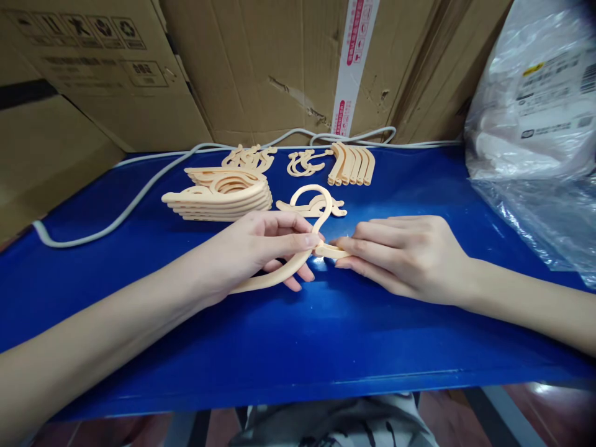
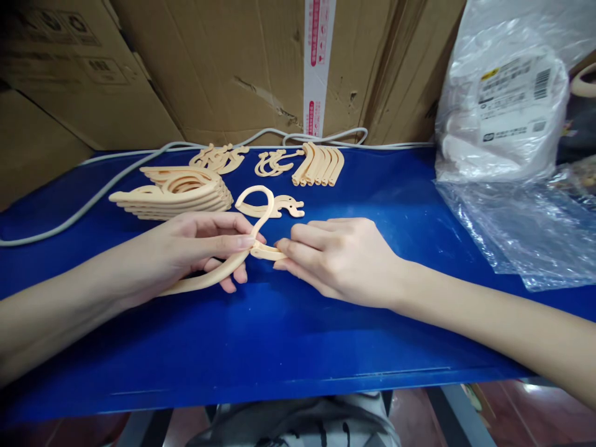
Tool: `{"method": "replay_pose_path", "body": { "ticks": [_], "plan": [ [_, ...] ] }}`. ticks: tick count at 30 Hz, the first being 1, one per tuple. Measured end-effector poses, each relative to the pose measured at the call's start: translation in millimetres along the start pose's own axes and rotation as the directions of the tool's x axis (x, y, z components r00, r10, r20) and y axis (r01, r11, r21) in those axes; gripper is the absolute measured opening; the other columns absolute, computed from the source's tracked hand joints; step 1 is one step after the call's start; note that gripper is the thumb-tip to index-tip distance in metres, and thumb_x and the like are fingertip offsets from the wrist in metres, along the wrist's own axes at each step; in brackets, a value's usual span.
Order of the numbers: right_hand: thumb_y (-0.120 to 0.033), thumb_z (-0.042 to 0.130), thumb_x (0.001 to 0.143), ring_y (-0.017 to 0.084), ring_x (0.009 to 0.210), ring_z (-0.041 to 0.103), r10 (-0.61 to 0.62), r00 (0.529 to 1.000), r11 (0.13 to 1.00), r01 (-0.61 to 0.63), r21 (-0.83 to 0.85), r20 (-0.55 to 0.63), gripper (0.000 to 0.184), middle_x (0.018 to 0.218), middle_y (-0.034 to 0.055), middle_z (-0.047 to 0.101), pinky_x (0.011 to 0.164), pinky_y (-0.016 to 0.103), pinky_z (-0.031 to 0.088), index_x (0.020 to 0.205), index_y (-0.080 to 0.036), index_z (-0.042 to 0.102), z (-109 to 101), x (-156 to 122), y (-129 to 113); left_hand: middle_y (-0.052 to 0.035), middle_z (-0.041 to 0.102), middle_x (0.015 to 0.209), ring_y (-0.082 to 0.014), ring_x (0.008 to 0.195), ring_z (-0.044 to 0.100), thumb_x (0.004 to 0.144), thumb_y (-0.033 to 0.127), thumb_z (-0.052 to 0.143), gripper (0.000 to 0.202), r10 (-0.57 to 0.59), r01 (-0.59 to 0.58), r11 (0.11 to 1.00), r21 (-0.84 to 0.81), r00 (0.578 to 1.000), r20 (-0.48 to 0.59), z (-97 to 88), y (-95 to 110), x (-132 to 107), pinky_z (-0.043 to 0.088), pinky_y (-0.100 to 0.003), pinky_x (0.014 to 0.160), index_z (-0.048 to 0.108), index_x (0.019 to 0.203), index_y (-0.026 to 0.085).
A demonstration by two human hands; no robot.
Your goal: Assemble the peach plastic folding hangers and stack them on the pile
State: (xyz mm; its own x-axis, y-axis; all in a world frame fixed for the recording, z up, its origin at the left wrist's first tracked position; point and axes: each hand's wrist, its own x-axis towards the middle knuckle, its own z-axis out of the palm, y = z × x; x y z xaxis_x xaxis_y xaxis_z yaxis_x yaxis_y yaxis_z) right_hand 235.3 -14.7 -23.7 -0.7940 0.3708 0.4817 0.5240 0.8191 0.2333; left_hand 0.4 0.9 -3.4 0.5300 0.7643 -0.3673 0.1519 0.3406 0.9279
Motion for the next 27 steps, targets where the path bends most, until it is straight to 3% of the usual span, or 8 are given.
{"method": "replay_pose_path", "body": {
  "ticks": [15, 27],
  "plan": [
    [-0.032, 0.042, 0.105, 0.010, 0.059, 0.061, 0.129, 0.981, 0.978, -0.149, 0.143, 0.142, 0.036, 0.073, 0.0010, 0.067, 0.051, 0.025, 0.036, 0.089, -0.017, 0.071, -3.4, 2.6, -2.2, -0.0016, 0.072, 0.064, -0.0098, 0.054, 0.065, 0.089, 0.023, 0.067, 0.012, 0.006, -0.001, 0.998, 0.064, 0.997, -0.074, 2.9, -0.7, 4.4, 0.052, -0.014, 0.050, 0.069, 0.079, 0.014],
    [-0.033, 0.042, 0.104, 0.010, 0.053, 0.057, 0.169, 0.967, 0.964, -0.202, 0.171, 0.190, 0.039, 0.070, 0.0004, 0.062, 0.049, 0.028, 0.029, 0.087, -0.016, 0.072, -2.7, 0.3, -4.6, -0.0010, 0.072, 0.060, -0.0100, 0.049, 0.063, 0.090, 0.024, 0.064, 0.016, 0.090, -0.067, 0.969, 0.237, 0.992, -0.088, 4.2, -3.4, 4.7, 0.051, -0.015, 0.048, 0.079, 0.092, 0.017]
  ]
}}
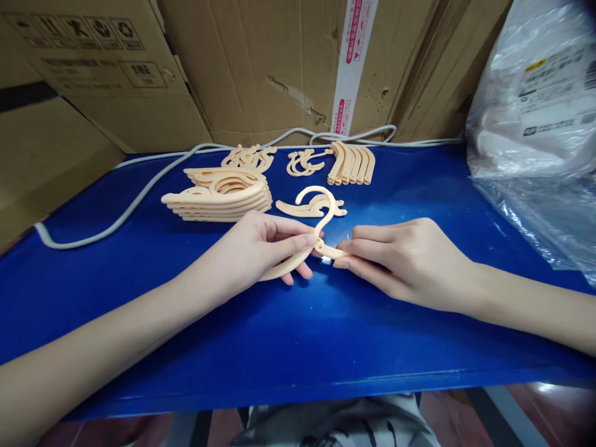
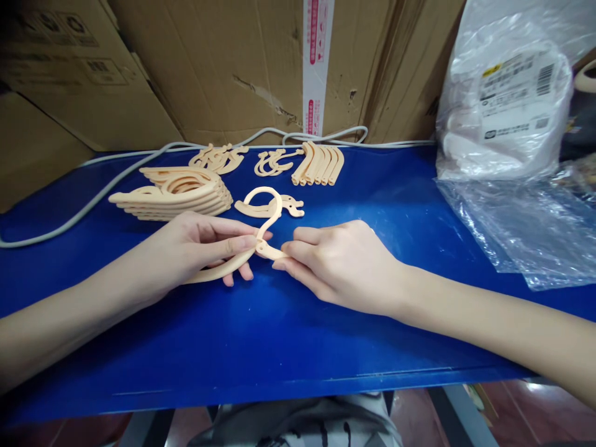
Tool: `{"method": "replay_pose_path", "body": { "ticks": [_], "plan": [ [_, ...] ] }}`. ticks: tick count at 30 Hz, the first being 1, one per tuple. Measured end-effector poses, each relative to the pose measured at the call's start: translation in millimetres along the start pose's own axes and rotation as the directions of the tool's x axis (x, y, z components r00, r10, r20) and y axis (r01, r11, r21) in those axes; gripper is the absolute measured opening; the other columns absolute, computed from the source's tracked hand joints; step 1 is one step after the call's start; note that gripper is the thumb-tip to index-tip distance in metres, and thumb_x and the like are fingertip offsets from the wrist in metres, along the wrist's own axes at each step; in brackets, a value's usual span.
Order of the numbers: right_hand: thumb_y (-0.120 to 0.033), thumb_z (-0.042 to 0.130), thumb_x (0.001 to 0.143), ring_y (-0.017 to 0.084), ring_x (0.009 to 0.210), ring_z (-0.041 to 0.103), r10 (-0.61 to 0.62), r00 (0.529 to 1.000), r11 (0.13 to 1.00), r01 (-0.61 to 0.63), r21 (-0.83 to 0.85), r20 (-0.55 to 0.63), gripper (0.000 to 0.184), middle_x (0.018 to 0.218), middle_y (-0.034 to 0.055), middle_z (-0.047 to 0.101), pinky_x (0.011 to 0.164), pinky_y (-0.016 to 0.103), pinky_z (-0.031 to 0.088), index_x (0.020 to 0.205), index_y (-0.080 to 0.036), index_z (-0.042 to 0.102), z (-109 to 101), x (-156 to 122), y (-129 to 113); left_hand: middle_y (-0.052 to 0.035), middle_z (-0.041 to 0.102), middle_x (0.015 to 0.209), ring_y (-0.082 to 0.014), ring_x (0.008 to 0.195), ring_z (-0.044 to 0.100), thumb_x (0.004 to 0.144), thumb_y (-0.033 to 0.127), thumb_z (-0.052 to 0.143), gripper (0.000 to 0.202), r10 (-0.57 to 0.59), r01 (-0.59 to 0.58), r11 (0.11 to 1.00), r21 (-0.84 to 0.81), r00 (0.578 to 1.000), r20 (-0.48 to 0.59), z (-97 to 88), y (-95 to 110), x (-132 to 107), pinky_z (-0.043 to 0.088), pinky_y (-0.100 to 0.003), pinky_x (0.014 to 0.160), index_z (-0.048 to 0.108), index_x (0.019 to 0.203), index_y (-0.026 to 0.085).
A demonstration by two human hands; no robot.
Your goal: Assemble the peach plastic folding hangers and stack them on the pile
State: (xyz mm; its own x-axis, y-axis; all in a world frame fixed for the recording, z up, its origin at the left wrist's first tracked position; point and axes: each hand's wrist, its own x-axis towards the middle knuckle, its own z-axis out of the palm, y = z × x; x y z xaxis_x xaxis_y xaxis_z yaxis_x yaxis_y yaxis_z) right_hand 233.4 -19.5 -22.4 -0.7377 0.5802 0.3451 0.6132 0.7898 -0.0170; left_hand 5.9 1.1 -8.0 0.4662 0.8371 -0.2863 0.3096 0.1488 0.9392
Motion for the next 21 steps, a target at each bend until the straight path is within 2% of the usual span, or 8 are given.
{"method": "replay_pose_path", "body": {
  "ticks": [5, 9, 12, 15, 18, 21],
  "plan": [
    [-0.033, 0.041, 0.105, 0.010, 0.056, 0.058, 0.034, 0.998, 0.996, -0.038, 0.075, 0.053, 0.039, 0.071, 0.0015, 0.063, 0.052, 0.027, 0.031, 0.088, -0.016, 0.072, -3.1, 1.1, 2.2, -0.0004, 0.072, 0.064, -0.0102, 0.049, 0.063, 0.088, 0.024, 0.066, 0.014, -0.025, 0.025, 1.000, -0.005, 1.000, -0.009, 0.9, 1.2, 0.2, 0.053, -0.016, 0.049, 0.079, 0.091, 0.018],
    [-0.032, 0.042, 0.104, 0.010, 0.058, 0.059, 0.029, 0.998, 0.995, -0.034, 0.098, 0.051, 0.037, 0.072, 0.0013, 0.064, 0.052, 0.027, 0.032, 0.087, -0.017, 0.072, -3.4, 1.4, 2.9, -0.0022, 0.077, 0.080, -0.0106, 0.056, 0.066, 0.087, 0.025, 0.065, 0.015, 0.007, -0.007, 1.000, -0.008, 1.000, 0.019, -1.4, -0.4, 0.6, 0.052, -0.016, 0.048, 0.076, 0.092, 0.017],
    [-0.033, 0.044, 0.103, 0.010, 0.057, 0.057, 0.012, 1.000, 0.996, -0.014, 0.090, 0.021, 0.035, 0.072, 0.0004, 0.064, 0.052, 0.027, 0.031, 0.090, -0.017, 0.072, -2.6, 1.2, 4.7, -0.0035, 0.077, 0.089, -0.0106, 0.057, 0.065, 0.088, 0.029, 0.063, 0.018, 0.067, -0.070, 0.996, 0.059, 0.996, 0.059, -2.4, -1.0, 0.4, 0.049, -0.016, 0.046, 0.074, 0.092, 0.015],
    [-0.033, 0.045, 0.103, 0.010, 0.058, 0.056, -0.020, 1.000, 0.993, 0.017, 0.113, 0.023, 0.033, 0.074, 0.0006, 0.065, 0.053, 0.026, 0.031, 0.090, -0.017, 0.071, -1.4, 0.9, 10.2, -0.0031, 0.074, 0.084, -0.0096, 0.054, 0.060, 0.091, 0.034, 0.058, 0.024, 0.114, -0.127, 0.972, 0.195, 0.991, 0.074, -0.8, -1.0, -1.6, 0.045, -0.018, 0.045, 0.073, 0.092, 0.015],
    [-0.037, 0.048, 0.102, 0.013, 0.063, 0.056, -0.056, 0.998, 0.991, 0.056, 0.118, 0.001, 0.033, 0.074, 0.0015, 0.066, 0.060, 0.028, 0.035, 0.087, -0.017, 0.069, -0.8, 1.2, 18.2, 0.0003, 0.067, 0.072, -0.0091, 0.051, 0.053, 0.093, 0.040, 0.056, 0.028, 0.176, -0.196, 0.900, 0.390, 0.981, 0.086, 1.6, -2.3, -4.2, 0.037, -0.020, 0.046, 0.071, 0.089, 0.016],
    [-0.048, 0.052, 0.098, 0.015, 0.064, 0.053, -0.053, 0.997, 0.998, 0.055, 0.028, -0.062, 0.039, 0.070, 0.0022, 0.064, 0.065, 0.032, 0.035, 0.080, -0.017, 0.067, -1.8, 2.2, 24.9, 0.0040, 0.055, 0.059, -0.0091, 0.049, 0.044, 0.092, 0.040, 0.057, 0.026, 0.275, -0.288, 0.728, 0.623, 0.954, 0.120, 2.4, -5.3, -6.0, 0.028, -0.022, 0.047, 0.068, 0.082, 0.019]
  ]
}}
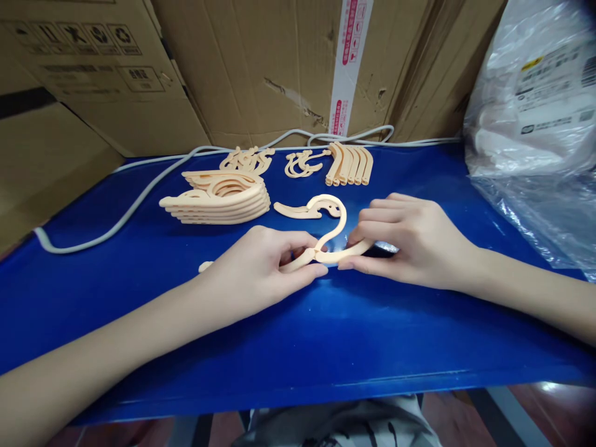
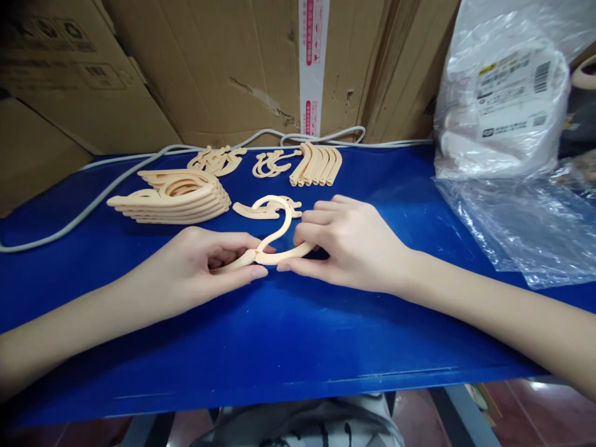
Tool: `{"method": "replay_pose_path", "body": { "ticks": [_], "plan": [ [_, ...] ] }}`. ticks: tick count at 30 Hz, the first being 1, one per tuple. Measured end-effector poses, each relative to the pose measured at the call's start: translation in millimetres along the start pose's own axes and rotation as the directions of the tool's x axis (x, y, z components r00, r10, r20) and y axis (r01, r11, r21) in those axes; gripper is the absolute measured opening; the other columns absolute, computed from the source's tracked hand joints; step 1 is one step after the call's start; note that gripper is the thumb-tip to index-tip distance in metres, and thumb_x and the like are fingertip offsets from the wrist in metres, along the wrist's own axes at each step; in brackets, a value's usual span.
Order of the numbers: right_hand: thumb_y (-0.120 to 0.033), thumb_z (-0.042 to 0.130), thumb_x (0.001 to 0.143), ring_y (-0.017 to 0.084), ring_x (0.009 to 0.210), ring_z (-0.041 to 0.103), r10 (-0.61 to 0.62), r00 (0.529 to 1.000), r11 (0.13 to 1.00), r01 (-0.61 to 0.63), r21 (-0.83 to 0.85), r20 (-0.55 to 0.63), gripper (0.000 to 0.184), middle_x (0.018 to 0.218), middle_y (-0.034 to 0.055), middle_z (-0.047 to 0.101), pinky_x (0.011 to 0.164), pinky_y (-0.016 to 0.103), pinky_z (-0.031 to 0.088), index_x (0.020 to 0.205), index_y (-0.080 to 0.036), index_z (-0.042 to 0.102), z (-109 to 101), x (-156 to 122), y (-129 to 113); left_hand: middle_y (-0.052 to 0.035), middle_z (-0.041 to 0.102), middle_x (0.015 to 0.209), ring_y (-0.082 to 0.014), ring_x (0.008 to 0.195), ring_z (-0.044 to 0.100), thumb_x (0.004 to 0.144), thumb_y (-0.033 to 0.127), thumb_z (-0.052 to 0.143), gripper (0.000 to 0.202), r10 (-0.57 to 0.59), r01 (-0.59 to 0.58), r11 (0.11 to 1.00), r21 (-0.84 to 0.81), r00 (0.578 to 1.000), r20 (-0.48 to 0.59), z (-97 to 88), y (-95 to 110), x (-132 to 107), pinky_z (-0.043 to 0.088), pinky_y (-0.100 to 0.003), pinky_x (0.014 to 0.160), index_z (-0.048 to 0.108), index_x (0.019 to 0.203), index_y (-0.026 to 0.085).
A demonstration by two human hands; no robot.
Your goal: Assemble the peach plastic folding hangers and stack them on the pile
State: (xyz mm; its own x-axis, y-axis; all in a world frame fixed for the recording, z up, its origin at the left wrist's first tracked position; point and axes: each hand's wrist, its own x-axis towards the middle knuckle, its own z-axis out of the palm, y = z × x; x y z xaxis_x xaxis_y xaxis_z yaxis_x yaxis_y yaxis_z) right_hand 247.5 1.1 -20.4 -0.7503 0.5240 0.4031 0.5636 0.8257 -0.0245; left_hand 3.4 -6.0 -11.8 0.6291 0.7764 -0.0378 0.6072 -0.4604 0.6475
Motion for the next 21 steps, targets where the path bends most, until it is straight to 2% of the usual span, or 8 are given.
{"method": "replay_pose_path", "body": {
  "ticks": [2, 4, 7, 10, 13, 15, 21],
  "plan": [
    [-0.055, 0.052, 0.096, 0.017, 0.066, 0.052, 0.012, 1.000, 0.998, -0.014, -0.068, -0.025, 0.045, 0.068, 0.0024, 0.062, 0.069, 0.034, 0.036, 0.076, -0.018, 0.066, -1.3, 1.0, 2.8, 0.0036, 0.054, 0.058, -0.0095, 0.050, 0.044, 0.094, 0.038, 0.055, 0.028, 0.090, -0.077, 0.973, 0.216, 0.995, -0.050, 1.1, -1.5, -1.8, 0.024, -0.024, 0.049, 0.063, 0.076, 0.019],
    [-0.059, 0.052, 0.095, 0.018, 0.069, 0.054, 0.029, 0.999, 0.995, -0.031, -0.099, -0.023, 0.047, 0.069, 0.0028, 0.062, 0.076, 0.038, 0.037, 0.075, -0.018, 0.065, -2.1, 1.9, 4.7, 0.0020, 0.060, 0.061, -0.0101, 0.050, 0.047, 0.096, 0.039, 0.053, 0.033, 0.184, -0.135, 0.908, 0.396, 0.979, -0.090, 2.1, -3.3, -3.9, 0.021, -0.026, 0.050, 0.059, 0.073, 0.018],
    [-0.065, 0.054, 0.090, 0.022, 0.076, 0.057, 0.079, 0.997, 0.994, -0.079, -0.073, -0.007, 0.050, 0.074, 0.0041, 0.065, 0.085, 0.043, 0.038, 0.081, -0.018, 0.065, -0.6, 2.2, 7.0, 0.0008, 0.066, 0.063, -0.0116, 0.049, 0.052, 0.100, 0.042, 0.048, 0.035, 0.305, -0.198, 0.820, 0.538, 0.945, -0.117, 3.5, -6.0, -6.8, 0.020, -0.027, 0.050, 0.062, 0.079, 0.018],
    [-0.072, 0.060, 0.082, 0.027, 0.088, 0.062, 0.139, 0.988, 0.990, -0.138, 0.017, -0.070, 0.064, 0.087, 0.0076, 0.069, 0.092, 0.045, 0.039, 0.106, -0.013, 0.063, 3.5, 1.4, 8.1, 0.0009, 0.070, 0.067, -0.0142, 0.053, 0.060, 0.102, 0.041, 0.046, 0.034, 0.389, -0.242, 0.769, 0.591, 0.912, -0.133, 4.7, -7.9, -8.9, 0.021, -0.027, 0.049, 0.067, 0.088, 0.018],
    [-0.074, 0.064, 0.078, 0.029, 0.098, 0.064, 0.152, 0.980, 0.987, -0.144, 0.074, -0.127, 0.089, 0.099, 0.0106, 0.070, 0.097, 0.046, 0.040, 0.135, -0.008, 0.047, 6.4, 0.6, 8.0, 0.0020, 0.070, 0.065, -0.0155, 0.053, 0.063, 0.102, 0.042, 0.047, 0.034, 0.429, -0.253, 0.739, 0.624, 0.891, -0.147, 5.7, -8.1, -10.5, 0.022, -0.028, 0.048, 0.067, 0.087, 0.018],
    [-0.072, 0.065, 0.079, 0.029, 0.101, 0.064, 0.134, 0.982, 0.989, -0.124, 0.080, -0.135, 0.089, 0.104, 0.0115, 0.069, 0.098, 0.047, 0.040, 0.139, -0.010, 0.044, 6.6, 0.5, 7.7, 0.0025, 0.069, 0.063, -0.0154, 0.051, 0.061, 0.101, 0.043, 0.048, 0.035, 0.446, -0.256, 0.723, 0.641, 0.883, -0.150, 6.3, -7.5, -11.1, 0.023, -0.028, 0.047, 0.066, 0.083, 0.018],
    [-0.064, 0.063, 0.085, 0.028, 0.104, 0.066, 0.034, 0.991, 0.997, -0.025, 0.070, -0.130, 0.078, 0.106, 0.0115, 0.070, 0.100, 0.046, 0.041, 0.137, -0.009, 0.048, 4.5, 1.2, 7.6, 0.0037, 0.064, 0.058, -0.0142, 0.046, 0.057, 0.101, 0.041, 0.051, 0.034, 0.485, -0.287, 0.703, 0.650, 0.863, -0.143, 7.8, -5.4, -12.1, 0.024, -0.028, 0.046, 0.063, 0.078, 0.019]
  ]
}}
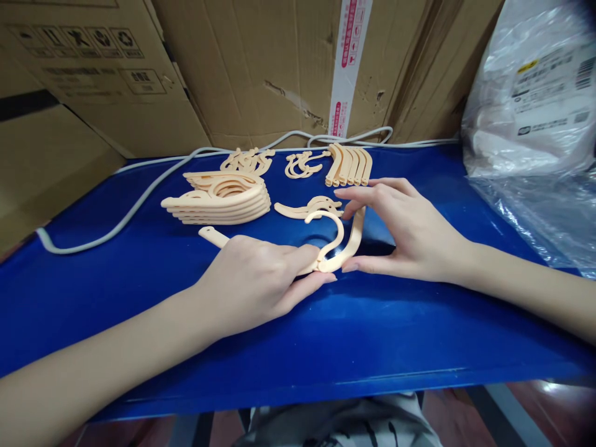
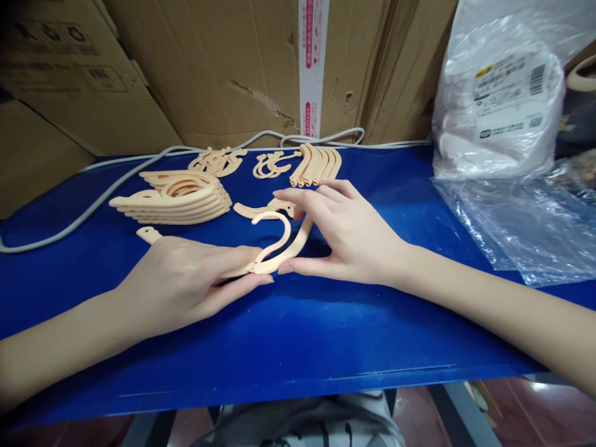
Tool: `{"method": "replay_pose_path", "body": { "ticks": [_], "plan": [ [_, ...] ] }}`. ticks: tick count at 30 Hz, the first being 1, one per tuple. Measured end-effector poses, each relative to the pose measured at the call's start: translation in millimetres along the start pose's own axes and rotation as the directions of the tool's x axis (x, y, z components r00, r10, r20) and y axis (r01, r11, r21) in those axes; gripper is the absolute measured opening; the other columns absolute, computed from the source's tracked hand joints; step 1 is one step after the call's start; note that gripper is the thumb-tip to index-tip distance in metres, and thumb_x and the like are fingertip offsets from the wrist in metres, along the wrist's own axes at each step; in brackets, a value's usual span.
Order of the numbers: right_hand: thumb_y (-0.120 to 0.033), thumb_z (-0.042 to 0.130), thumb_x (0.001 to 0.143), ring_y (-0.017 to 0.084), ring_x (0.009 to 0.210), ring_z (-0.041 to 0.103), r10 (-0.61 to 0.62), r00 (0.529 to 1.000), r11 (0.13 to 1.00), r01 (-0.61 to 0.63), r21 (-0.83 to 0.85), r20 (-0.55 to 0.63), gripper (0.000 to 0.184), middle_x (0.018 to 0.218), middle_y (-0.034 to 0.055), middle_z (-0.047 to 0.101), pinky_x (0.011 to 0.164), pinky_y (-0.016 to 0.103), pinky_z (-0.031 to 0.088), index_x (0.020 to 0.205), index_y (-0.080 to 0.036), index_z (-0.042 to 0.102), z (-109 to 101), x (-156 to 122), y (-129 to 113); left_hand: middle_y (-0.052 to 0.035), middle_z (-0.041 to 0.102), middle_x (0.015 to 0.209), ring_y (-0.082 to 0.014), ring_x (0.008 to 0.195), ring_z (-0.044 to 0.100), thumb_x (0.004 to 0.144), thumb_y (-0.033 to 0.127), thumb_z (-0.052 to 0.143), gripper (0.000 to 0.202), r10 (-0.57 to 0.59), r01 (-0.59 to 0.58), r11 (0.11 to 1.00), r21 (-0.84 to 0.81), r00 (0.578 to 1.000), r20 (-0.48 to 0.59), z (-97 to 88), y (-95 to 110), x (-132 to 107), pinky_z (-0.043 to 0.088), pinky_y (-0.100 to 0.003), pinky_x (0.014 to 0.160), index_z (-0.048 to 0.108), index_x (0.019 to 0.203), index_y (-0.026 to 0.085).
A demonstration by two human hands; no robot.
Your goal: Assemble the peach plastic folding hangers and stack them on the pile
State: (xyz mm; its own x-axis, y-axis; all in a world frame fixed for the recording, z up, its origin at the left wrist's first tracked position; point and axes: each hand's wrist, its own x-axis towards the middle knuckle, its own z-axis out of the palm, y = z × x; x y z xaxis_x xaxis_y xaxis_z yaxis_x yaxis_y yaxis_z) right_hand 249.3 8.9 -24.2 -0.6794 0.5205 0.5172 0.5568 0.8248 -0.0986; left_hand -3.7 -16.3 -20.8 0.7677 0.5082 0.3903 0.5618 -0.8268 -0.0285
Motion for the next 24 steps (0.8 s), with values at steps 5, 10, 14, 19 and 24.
{"method": "replay_pose_path", "body": {
  "ticks": [5, 10, 14, 19, 24],
  "plan": [
    [-0.065, 0.062, 0.085, 0.029, 0.110, 0.066, 0.004, 1.000, 1.000, -0.004, -0.006, -0.002, 0.074, 0.115, 0.0125, 0.070, 0.101, 0.048, 0.043, 0.136, -0.013, 0.049, 0.9, -0.7, -0.3, 0.0039, 0.063, 0.057, -0.0138, 0.045, 0.056, 0.101, 0.042, 0.051, 0.034, 0.007, -0.007, 1.000, -0.005, 1.000, -0.002, -0.1, -0.1, -0.4, 0.023, -0.029, 0.045, 0.062, 0.078, 0.019],
    [-0.060, 0.064, 0.087, 0.029, 0.119, 0.062, -0.031, 0.999, 0.999, 0.031, -0.016, -0.006, 0.070, 0.129, 0.0150, 0.066, 0.111, 0.049, 0.037, 0.135, -0.012, 0.049, 2.8, -1.2, -0.4, 0.0041, 0.061, 0.055, -0.0133, 0.043, 0.054, 0.100, 0.043, 0.051, 0.036, 0.005, -0.005, 1.000, 0.002, 1.000, 0.002, 1.4, -0.1, -0.5, 0.021, -0.029, 0.045, 0.062, 0.077, 0.018],
    [-0.057, 0.063, 0.089, 0.031, 0.122, 0.060, -0.023, 0.998, 1.000, 0.022, -0.014, -0.052, 0.064, 0.128, 0.0196, 0.065, 0.101, 0.044, 0.047, 0.130, -0.009, 0.053, -1.1, 0.1, -2.6, 0.0048, 0.063, 0.057, -0.0132, 0.045, 0.056, 0.100, 0.041, 0.053, 0.031, 0.012, -0.012, 1.000, -0.008, 1.000, -0.003, 0.6, 0.6, 0.3, 0.023, -0.029, 0.045, 0.064, 0.082, 0.019],
    [-0.037, 0.054, 0.099, 0.014, 0.068, 0.067, 0.037, 0.999, 0.996, -0.037, 0.076, 0.004, 0.031, 0.078, 0.0015, 0.071, 0.062, 0.026, 0.048, 0.120, -0.015, 0.062, -6.7, -2.2, -8.3, 0.0048, 0.064, 0.058, -0.0140, 0.045, 0.059, 0.100, 0.042, 0.053, 0.030, 0.025, -0.025, 1.000, 0.002, 1.000, -0.018, -0.9, 0.0, 0.8, 0.026, -0.029, 0.045, 0.066, 0.086, 0.019],
    [-0.031, 0.050, 0.101, 0.015, 0.083, 0.069, -0.037, 0.990, 0.977, 0.007, 0.215, 0.135, 0.025, 0.096, 0.0055, 0.074, 0.070, 0.024, 0.050, 0.116, -0.017, 0.064, -5.2, -1.8, -13.3, 0.0014, 0.072, 0.070, -0.0175, 0.059, 0.069, 0.102, 0.040, 0.049, 0.030, 0.078, -0.077, 0.997, 0.030, 0.997, -0.030, 2.2, -1.0, -0.4, 0.034, -0.031, 0.048, 0.067, 0.095, 0.018]
  ]
}}
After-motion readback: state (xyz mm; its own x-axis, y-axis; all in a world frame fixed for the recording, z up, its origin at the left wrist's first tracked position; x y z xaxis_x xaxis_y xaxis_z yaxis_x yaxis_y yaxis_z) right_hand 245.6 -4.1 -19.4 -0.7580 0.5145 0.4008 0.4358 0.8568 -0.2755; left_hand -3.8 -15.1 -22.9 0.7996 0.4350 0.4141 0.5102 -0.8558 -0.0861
